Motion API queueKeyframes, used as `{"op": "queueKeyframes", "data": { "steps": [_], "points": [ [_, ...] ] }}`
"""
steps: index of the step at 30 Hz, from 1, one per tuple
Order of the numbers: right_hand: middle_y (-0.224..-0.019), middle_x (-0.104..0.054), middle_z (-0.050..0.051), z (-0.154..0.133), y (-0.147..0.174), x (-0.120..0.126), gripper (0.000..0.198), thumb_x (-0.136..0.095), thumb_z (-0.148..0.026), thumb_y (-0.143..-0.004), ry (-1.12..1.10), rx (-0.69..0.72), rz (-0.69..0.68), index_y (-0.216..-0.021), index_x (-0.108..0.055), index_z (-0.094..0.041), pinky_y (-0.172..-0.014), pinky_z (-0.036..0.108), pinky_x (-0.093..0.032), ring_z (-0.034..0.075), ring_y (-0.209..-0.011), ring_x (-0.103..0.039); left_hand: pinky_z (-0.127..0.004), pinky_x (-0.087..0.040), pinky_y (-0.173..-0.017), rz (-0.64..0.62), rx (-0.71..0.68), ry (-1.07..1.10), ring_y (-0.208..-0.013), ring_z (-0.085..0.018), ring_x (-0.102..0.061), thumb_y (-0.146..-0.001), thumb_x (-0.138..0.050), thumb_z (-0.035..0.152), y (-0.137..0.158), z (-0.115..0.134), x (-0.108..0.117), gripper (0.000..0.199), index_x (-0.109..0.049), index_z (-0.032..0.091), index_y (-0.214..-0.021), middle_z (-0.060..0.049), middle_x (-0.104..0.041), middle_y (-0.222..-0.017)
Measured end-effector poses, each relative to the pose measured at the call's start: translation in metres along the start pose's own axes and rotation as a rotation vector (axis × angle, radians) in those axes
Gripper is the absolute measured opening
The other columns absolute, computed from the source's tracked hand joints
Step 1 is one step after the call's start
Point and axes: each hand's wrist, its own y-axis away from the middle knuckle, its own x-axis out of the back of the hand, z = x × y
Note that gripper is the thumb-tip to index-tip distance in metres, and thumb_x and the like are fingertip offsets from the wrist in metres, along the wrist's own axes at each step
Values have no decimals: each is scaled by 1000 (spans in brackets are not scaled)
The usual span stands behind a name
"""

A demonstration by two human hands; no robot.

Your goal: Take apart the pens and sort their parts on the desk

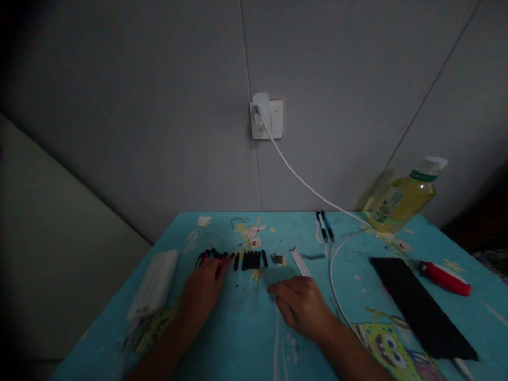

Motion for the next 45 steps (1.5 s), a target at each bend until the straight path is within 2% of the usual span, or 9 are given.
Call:
{"op": "queueKeyframes", "data": {
  "steps": [4,7,11,16,24,28,36,41,45],
  "points": [
    [-70,-65,-1,0,0,-2,21,-44,-12,-93,11,-13,-33,-103,-59,-21,-58,30,-41,16,-56,-57,-30,-48,-74,74,-173,289,-83,-19,-62,-98,-48,33,1,8,5,22,-65,19,-98,-5,-64,-93],
    [-77,-69,0,-2,-1,-3,27,-44,-11,-92,-13,-53,-45,-112,-58,-21,-60,31,-45,16,-59,-61,-24,-46,-66,93,-307,549,-71,-13,-58,-96,-53,29,8,18,6,16,-65,19,-98,-1,-60,-83],
    [-86,-72,2,-6,-3,-2,36,-53,-17,-94,-65,-119,-19,-130,-52,-22,-66,30,-50,15,-66,-65,-21,-41,-57,109,-368,731,-60,-10,-51,-94,-57,25,21,30,2,11,-65,18,-97,2,-52,-72],
    [-83,-71,1,-10,-5,-2,39,-60,-25,-93,-96,-99,-2,-131,-51,-22,-64,28,-49,15,-67,-66,-22,-40,-57,9,-459,755,-61,-11,-52,-94,-57,26,31,38,-5,10,-64,19,-98,1,-55,-74],
    [-76,-67,-1,-13,-5,-2,12,-58,-28,-95,-82,-81,-56,-106,-60,-21,-61,27,-43,13,-61,-60,-26,-48,-68,-37,-555,680,-79,-16,-60,-94,-58,28,35,44,-1,12,-58,19,-102,-4,-60,-87],
    [-75,-66,0,-14,-5,-3,12,-57,-29,-95,-104,-88,-97,-104,-60,-21,-61,27,-43,14,-63,-60,-29,-51,-76,-103,-545,700,-88,-18,-61,-94,-57,28,36,47,-1,14,-57,19,-104,-7,-62,-97],
    [-80,-68,1,-12,-5,-4,18,-56,-28,-96,-116,-111,-77,-112,-59,-21,-62,27,-47,15,-67,-64,-28,-52,-80,-136,-467,786,-89,-17,-61,-96,-54,24,35,52,-1,13,-55,19,-107,-6,-62,-94],
    [-91,-72,2,-11,-5,-4,28,-52,-24,-98,-105,-153,-70,-125,-55,-22,-66,26,-50,14,-72,-68,-27,-52,-78,-169,-383,827,-81,-14,-61,-94,-54,21,37,52,-2,29,-50,20,-123,-5,-63,-97],
    [-87,-71,2,-11,-5,-4,24,-51,-26,-98,-83,-177,-132,-122,-58,-23,-66,26,-50,15,-72,-68,-29,-53,-83,-145,-264,979,-87,-15,-63,-94,-54,21,39,51,-6,43,-42,22,-135,-6,-64,-100]
  ]
}}
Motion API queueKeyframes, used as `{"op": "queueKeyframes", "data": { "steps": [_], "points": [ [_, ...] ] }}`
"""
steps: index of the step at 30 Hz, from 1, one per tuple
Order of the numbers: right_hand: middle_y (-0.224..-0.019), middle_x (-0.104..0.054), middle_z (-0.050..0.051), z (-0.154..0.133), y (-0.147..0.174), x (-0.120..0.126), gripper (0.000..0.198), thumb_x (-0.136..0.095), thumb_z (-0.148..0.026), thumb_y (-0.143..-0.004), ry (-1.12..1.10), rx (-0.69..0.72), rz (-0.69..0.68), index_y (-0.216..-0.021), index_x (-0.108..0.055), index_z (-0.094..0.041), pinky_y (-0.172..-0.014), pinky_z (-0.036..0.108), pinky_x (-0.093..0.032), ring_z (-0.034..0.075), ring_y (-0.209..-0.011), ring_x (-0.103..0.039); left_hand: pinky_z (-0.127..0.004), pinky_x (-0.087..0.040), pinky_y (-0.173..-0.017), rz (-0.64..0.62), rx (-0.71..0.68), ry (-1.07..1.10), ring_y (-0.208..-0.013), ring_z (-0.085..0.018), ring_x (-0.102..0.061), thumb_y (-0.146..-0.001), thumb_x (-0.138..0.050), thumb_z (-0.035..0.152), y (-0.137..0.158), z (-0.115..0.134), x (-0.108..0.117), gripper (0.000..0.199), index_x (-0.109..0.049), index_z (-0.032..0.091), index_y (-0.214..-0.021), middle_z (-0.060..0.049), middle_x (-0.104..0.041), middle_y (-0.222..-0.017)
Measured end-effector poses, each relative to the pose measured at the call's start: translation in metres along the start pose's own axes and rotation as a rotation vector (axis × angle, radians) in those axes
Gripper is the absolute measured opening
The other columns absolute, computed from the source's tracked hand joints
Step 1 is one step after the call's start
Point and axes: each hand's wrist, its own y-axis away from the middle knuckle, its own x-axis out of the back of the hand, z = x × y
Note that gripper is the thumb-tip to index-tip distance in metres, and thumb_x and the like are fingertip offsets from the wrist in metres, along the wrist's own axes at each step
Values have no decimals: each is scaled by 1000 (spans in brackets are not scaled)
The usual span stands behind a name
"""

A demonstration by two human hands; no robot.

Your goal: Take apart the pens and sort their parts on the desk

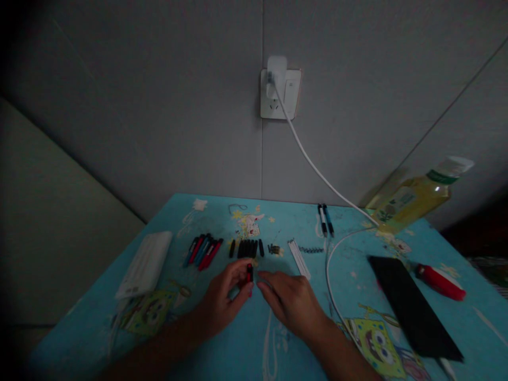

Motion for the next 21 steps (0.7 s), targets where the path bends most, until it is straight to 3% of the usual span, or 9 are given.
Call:
{"op": "queueKeyframes", "data": {
  "steps": [5,9,14,21],
  "points": [
    [-81,-65,2,-2,-4,0,24,-53,-34,-97,-2,-35,-93,-117,-61,-23,-60,25,-47,14,-66,-62,-31,-54,-89,62,39,209,-99,-16,-65,-95,-52,19,-3,6,1,31,-46,23,-126,-6,-66,-109],
    [-86,-63,5,-2,-6,-2,19,-50,-30,-98,-61,-98,-54,-110,-63,-22,-67,26,-50,16,-74,-62,-31,-54,-89,87,75,242,-98,-16,-65,-94,-54,21,-7,8,3,19,-52,22,-113,-6,-66,-108],
    [-86,-64,5,1,-8,0,18,-49,-28,-98,-120,-181,-7,-107,-62,-22,-71,28,-50,17,-78,-63,-35,-50,-95,78,4,12,-107,-19,-62,-93,-54,20,-14,-1,8,14,-57,20,-107,-7,-65,-111],
    [-81,-68,2,-8,-11,-1,20,-49,-33,-99,-287,-256,-34,-96,-66,-22,-65,25,-50,15,-71,-63,-33,-51,-87,-128,-65,-235,-95,-19,-63,-95,-55,27,-11,-9,10,12,-60,21,-104,-5,-65,-98]
  ]
}}
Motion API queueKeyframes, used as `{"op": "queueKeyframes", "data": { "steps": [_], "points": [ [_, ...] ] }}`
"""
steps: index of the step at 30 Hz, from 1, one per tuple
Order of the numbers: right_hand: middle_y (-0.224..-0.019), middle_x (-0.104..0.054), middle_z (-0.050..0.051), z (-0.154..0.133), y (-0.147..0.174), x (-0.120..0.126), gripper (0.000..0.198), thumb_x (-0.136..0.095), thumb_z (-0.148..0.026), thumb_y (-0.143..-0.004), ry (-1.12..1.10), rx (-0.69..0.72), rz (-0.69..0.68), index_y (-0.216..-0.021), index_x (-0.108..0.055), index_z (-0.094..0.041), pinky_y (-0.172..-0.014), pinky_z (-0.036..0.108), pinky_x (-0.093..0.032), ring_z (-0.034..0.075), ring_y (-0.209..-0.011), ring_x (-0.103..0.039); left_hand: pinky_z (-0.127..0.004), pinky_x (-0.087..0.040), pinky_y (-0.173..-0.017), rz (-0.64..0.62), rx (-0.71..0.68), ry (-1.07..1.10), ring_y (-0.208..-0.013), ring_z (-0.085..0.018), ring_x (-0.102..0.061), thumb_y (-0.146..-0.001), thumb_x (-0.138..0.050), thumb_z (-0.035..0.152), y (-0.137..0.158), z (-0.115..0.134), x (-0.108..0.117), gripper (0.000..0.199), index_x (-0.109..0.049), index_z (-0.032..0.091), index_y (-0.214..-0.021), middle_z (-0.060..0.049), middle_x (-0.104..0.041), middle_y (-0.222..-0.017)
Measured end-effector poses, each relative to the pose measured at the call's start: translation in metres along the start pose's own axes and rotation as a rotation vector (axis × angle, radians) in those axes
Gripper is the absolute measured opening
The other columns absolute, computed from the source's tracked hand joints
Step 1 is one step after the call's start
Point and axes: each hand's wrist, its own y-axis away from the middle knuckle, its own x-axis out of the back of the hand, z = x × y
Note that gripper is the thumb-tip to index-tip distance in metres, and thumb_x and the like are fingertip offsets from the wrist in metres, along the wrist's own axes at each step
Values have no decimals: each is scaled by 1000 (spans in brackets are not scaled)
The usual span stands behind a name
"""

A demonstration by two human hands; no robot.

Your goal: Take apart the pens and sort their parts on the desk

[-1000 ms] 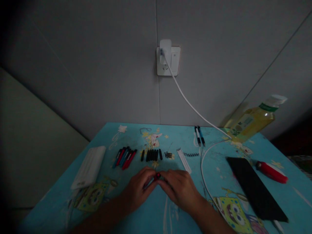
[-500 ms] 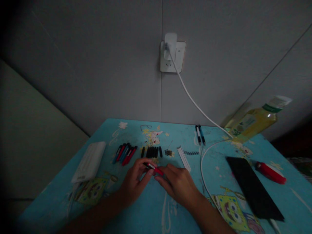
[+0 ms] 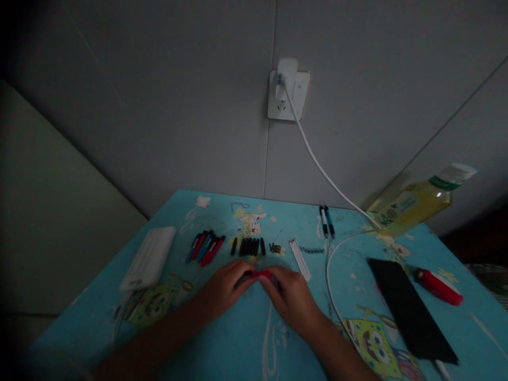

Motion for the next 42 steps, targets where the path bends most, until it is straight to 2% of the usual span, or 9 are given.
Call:
{"op": "queueKeyframes", "data": {
  "steps": [6,9,12,15,20,26,32,38,42],
  "points": [
    [-69,-65,1,2,-8,-1,34,-39,-33,-102,-58,-45,147,-87,-67,-20,-60,24,-49,14,-65,-62,-34,-50,-93,36,40,24,-104,-20,-64,-99,-46,28,2,5,1,24,-56,21,-120,-8,-68,-110],
    [-85,-71,3,16,-42,4,27,-45,-33,-99,59,-74,251,-101,-69,-20,-66,25,-50,16,-74,-65,-31,-51,-87,64,122,188,-98,-19,-68,-101,-41,28,0,7,4,21,-54,21,-116,-7,-71,-104],
    [-97,-71,7,35,-87,4,23,-52,-27,-94,245,-35,197,-106,-70,-19,-78,29,-49,18,-82,-65,-30,-54,-80,147,189,383,-86,-17,-70,-102,-36,32,-4,7,4,20,-51,22,-109,-6,-73,-100],
    [-100,-70,8,50,-121,-2,27,-57,-19,-89,290,-73,125,-113,-69,-18,-82,29,-47,17,-85,-64,-31,-55,-73,205,255,534,-79,-16,-70,-103,-30,36,-7,5,4,22,-46,23,-110,-6,-73,-101],
    [-97,-70,7,57,-135,-18,27,-61,-21,-86,288,-94,106,-112,-69,-18,-77,27,-46,16,-80,-63,-35,-51,-90,210,207,505,-103,-19,-67,-103,-34,33,-7,8,10,20,-47,20,-113,-12,-69,-117],
    [-95,-71,9,59,-135,-17,16,-58,-21,-88,293,-117,136,-92,-73,-17,-78,28,-45,18,-82,-64,-41,-44,-104,252,-7,422,-124,-21,-56,-99,-45,21,-1,8,11,10,-48,21,-109,-14,-61,-132],
    [-96,-73,7,51,-104,3,20,-53,-29,-92,207,-140,175,-96,-70,-19,-78,30,-48,19,-82,-67,-41,-46,-102,241,-150,352,-123,-20,-55,-95,-50,13,2,2,8,19,-48,21,-112,-13,-59,-134],
    [-93,-73,7,30,-33,9,26,-57,-41,-92,-171,-191,193,-101,-67,-19,-72,30,-52,20,-79,-68,-37,-47,-101,215,-124,338,-120,-19,-58,-94,-53,14,2,1,6,20,-51,22,-113,-10,-61,-130],
    [-98,-72,7,20,-9,2,25,-59,-38,-92,-190,-222,251,-108,-67,-21,-74,31,-53,20,-83,-67,-38,-47,-102,191,-100,313,-120,-20,-58,-94,-54,16,2,0,4,20,-51,23,-112,-8,-62,-129]
  ]
}}
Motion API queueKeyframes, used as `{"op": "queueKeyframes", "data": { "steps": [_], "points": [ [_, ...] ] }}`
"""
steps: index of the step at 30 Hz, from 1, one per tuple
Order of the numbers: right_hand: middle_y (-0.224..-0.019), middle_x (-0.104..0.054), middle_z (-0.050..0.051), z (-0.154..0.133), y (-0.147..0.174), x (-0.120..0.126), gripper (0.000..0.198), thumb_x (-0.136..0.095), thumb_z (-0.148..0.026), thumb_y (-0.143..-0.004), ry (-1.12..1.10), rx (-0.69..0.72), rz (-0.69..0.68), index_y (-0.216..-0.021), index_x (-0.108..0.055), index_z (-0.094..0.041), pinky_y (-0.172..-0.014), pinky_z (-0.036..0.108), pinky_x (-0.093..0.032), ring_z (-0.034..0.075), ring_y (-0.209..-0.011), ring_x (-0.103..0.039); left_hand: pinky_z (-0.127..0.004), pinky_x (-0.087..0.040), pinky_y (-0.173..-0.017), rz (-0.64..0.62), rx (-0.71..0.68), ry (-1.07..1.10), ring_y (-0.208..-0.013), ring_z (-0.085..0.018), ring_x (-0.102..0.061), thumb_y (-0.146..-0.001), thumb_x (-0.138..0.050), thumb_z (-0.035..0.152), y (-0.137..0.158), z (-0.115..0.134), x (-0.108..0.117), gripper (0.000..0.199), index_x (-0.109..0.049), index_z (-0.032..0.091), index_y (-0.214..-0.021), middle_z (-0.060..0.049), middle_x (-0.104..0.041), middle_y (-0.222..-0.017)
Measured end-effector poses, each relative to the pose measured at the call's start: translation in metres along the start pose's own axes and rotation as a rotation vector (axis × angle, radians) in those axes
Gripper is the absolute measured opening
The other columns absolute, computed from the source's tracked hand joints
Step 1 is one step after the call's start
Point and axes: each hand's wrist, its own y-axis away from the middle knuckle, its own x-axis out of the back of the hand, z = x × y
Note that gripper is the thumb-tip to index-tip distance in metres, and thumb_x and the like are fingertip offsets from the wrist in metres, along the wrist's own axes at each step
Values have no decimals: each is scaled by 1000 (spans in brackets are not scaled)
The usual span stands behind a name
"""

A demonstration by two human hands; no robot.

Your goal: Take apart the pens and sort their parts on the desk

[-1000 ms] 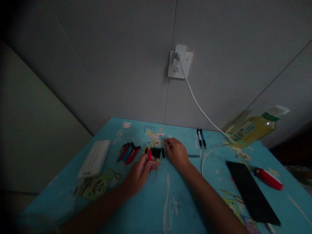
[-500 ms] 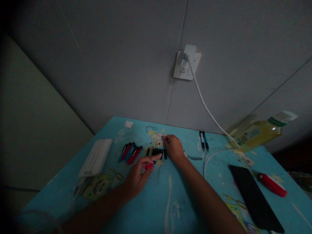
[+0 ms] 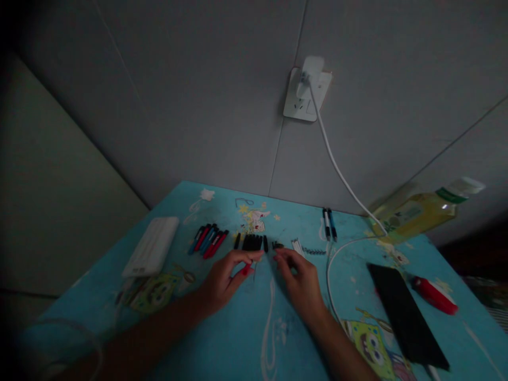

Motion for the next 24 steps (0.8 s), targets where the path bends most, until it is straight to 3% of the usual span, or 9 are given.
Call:
{"op": "queueKeyframes", "data": {
  "steps": [9,24],
  "points": [
    [-106,-64,6,-18,10,2,29,-51,-22,-97,83,238,57,-122,-64,-27,-85,33,-48,19,-98,-61,-39,-47,-100,-11,-1,-19,-116,-19,-60,-93,-55,15,0,-5,-2,17,-52,23,-109,-8,-64,-123],
    [-103,-62,6,-16,18,-1,30,-54,-28,-96,71,146,-19,-125,-59,-27,-77,32,-52,19,-89,-61,-35,-48,-91,12,-90,-95,-103,-19,-61,-94,-56,19,-4,-1,-1,13,-56,20,-107,-7,-66,-106]
  ]
}}
